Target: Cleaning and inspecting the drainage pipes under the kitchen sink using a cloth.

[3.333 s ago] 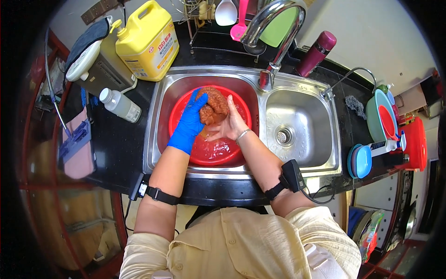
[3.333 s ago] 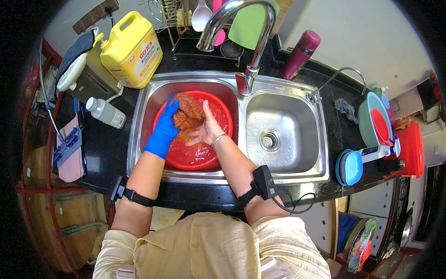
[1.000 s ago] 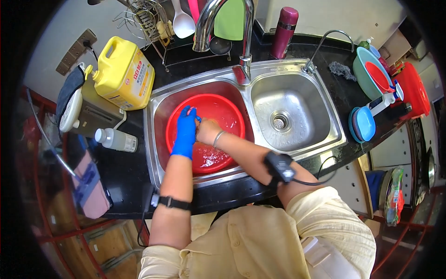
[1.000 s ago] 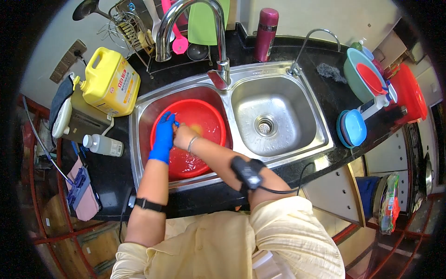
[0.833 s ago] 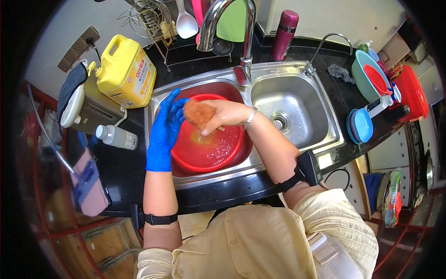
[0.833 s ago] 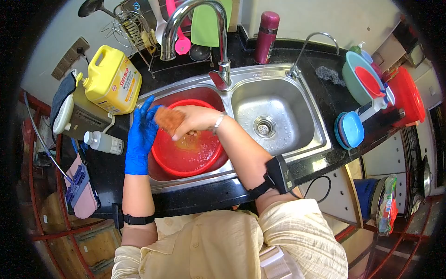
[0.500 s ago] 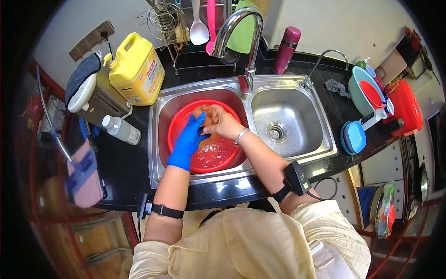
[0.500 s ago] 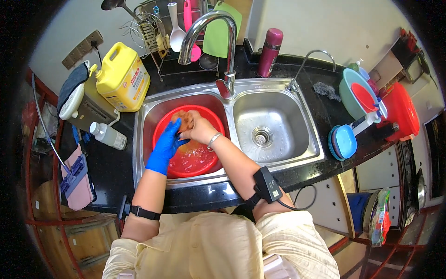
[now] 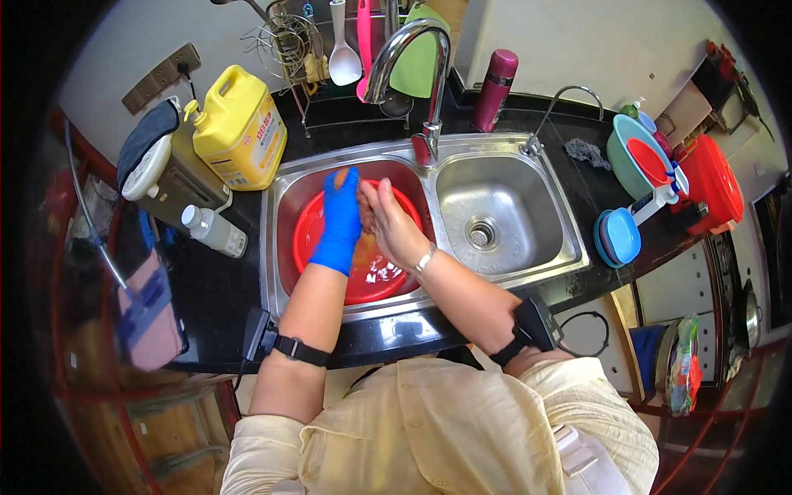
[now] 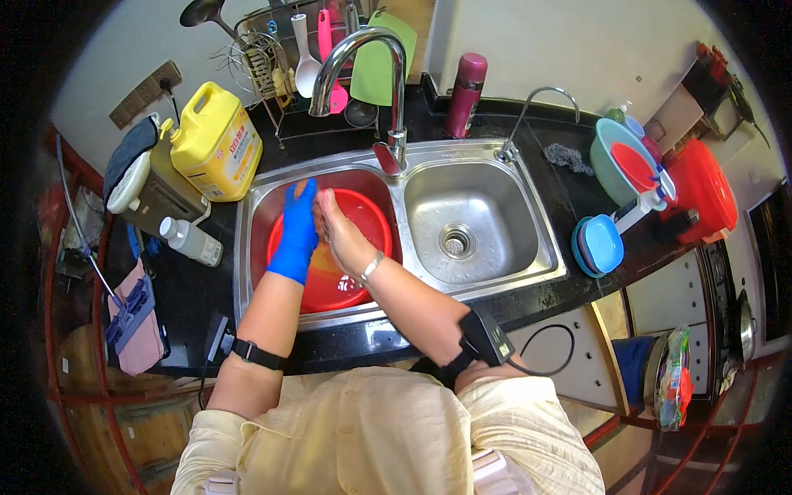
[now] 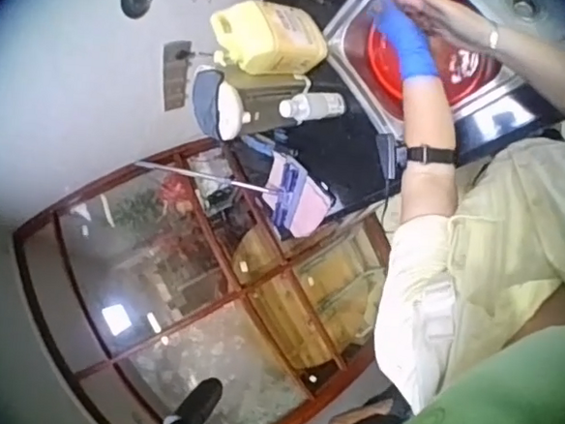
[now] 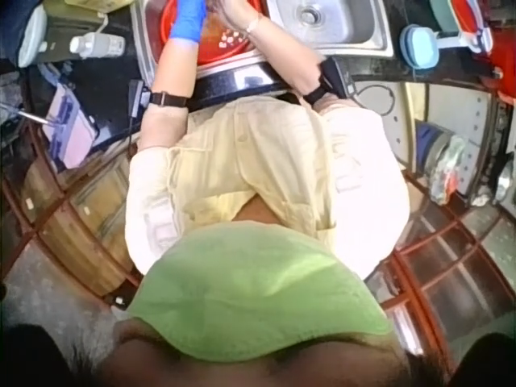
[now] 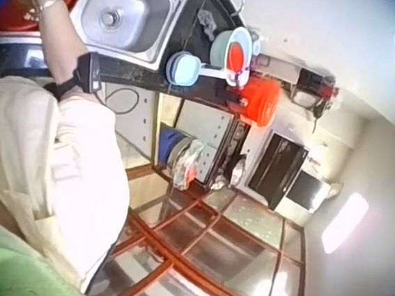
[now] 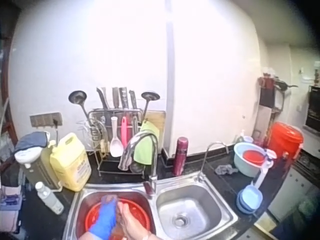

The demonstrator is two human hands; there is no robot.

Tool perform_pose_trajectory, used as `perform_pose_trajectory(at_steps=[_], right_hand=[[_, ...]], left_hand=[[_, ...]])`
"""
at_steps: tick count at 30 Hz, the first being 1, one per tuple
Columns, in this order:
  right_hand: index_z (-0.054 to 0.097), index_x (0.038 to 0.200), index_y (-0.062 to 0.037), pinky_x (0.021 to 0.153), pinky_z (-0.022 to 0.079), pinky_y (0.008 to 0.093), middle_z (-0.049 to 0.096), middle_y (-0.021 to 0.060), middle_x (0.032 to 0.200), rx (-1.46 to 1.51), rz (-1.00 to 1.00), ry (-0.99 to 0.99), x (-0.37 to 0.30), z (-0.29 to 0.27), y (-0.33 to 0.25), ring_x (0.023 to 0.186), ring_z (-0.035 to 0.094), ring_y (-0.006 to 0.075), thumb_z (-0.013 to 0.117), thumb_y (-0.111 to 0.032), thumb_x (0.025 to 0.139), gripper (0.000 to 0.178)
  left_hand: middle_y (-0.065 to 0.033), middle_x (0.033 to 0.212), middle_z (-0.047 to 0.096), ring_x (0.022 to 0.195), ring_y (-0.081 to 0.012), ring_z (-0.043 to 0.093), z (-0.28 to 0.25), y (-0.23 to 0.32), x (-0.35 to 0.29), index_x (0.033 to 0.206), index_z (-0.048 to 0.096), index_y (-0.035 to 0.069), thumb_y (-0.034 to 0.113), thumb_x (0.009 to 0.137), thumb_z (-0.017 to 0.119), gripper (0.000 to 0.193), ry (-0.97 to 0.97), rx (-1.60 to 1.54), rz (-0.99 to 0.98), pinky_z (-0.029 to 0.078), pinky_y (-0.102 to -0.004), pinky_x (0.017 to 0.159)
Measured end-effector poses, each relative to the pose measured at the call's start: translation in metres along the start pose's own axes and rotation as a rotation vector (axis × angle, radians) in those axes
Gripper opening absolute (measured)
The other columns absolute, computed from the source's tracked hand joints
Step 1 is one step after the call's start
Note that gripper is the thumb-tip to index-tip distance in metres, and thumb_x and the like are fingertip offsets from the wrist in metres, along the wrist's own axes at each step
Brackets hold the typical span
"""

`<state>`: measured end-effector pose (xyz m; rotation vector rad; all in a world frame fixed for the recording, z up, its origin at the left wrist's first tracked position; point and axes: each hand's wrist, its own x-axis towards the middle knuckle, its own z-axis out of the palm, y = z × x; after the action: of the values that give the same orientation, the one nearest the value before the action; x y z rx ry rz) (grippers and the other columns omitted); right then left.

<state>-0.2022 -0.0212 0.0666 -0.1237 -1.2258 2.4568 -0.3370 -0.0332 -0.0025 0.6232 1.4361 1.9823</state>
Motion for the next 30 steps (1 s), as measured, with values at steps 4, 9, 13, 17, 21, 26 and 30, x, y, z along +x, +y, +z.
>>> perform_pose_trajectory(at_steps=[4,9,13,17,21,26,30], right_hand=[[0.029,0.124,0.0009,0.09,0.036,0.0388,0.042,0.0195,0.119,0.306,-0.141,-0.03,-0.005,-0.015,-0.028,0.11,0.043,0.0269,0.027,-0.051,0.085,0.065],[0.048,0.097,-0.0004,0.049,0.051,0.0332,0.059,0.0179,0.075,0.241,0.23,0.093,0.027,-0.038,-0.016,0.061,0.061,0.0258,0.037,-0.042,0.086,0.045],[0.052,0.087,0.0005,0.045,0.047,0.028,0.058,0.0127,0.064,-0.502,-0.048,0.42,0.042,-0.048,-0.015,0.049,0.056,0.0192,0.043,-0.026,0.087,0.028],[0.052,0.093,0.0019,0.07,0.043,0.0338,0.057,0.0149,0.09,-1.153,-0.377,0.749,0.05,-0.07,-0.009,0.085,0.055,0.0246,0.045,-0.031,0.085,0.034],[0.048,0.102,0.0026,0.074,0.042,0.0311,0.056,0.0171,0.097,-0.191,-0.254,0.488,0.058,-0.044,0.031,0.086,0.054,0.0262,0.05,-0.023,0.081,0.033],[0.051,0.1,0.0045,0.071,0.044,0.0244,0.06,0.009,0.088,-0.576,-0.26,0.34,0.04,-0.042,-0.006,0.08,0.055,0.0134,0.05,-0.005,0.079,0.023],[0.054,0.096,0.0043,0.07,0.044,0.022,0.059,0.0061,0.087,-0.453,-0.261,0.336,0.039,-0.038,-0.033,0.075,0.055,0.0098,0.056,-0.006,0.077,0.022]], left_hand=[[-0.0069,0.082,0.054,0.065,-0.0171,0.054,-0.006,-0.005,0.005,0.094,0.049,0.009,0.037,0.085,0.043,0.03,-0.454,-0.684,-0.456,0.048,-0.0279,0.059],[-0.0032,0.073,0.052,0.061,-0.0108,0.053,0.01,-0.019,-0.004,0.097,0.049,0.01,0.03,0.088,0.036,0.025,-0.394,-0.88,-0.49,0.047,-0.0217,0.056],[-0.0033,0.089,0.053,0.079,-0.0104,0.055,0.014,0.0,-0.022,0.113,0.041,0.008,0.025,0.088,0.038,0.03,-0.937,-1.09,-0.198,0.048,-0.0261,0.068],[-0.0121,0.122,0.038,0.109,-0.0213,0.041,0.025,0.019,-0.046,0.127,0.027,0.006,0.032,0.085,0.046,0.052,-0.27,-0.479,-0.201,0.037,-0.034,0.089],[-0.0102,0.12,0.041,0.106,-0.0172,0.042,0.026,0.023,-0.05,0.126,0.029,0.003,0.036,0.086,0.043,0.054,-0.096,0.047,0.016,0.035,-0.0272,0.089],[-0.0091,0.112,0.048,0.1,-0.0161,0.048,-0.01,0.014,-0.042,0.12,0.037,-0.001,0.03,0.087,0.042,0.046,-0.198,-0.171,-0.156,0.037,-0.0273,0.086],[-0.0084,0.11,0.05,0.101,-0.018,0.048,-0.014,0.025,-0.039,0.119,0.038,-0.001,0.029,0.086,0.044,0.044,-0.244,0.108,-0.056,0.038,-0.0296,0.086]])
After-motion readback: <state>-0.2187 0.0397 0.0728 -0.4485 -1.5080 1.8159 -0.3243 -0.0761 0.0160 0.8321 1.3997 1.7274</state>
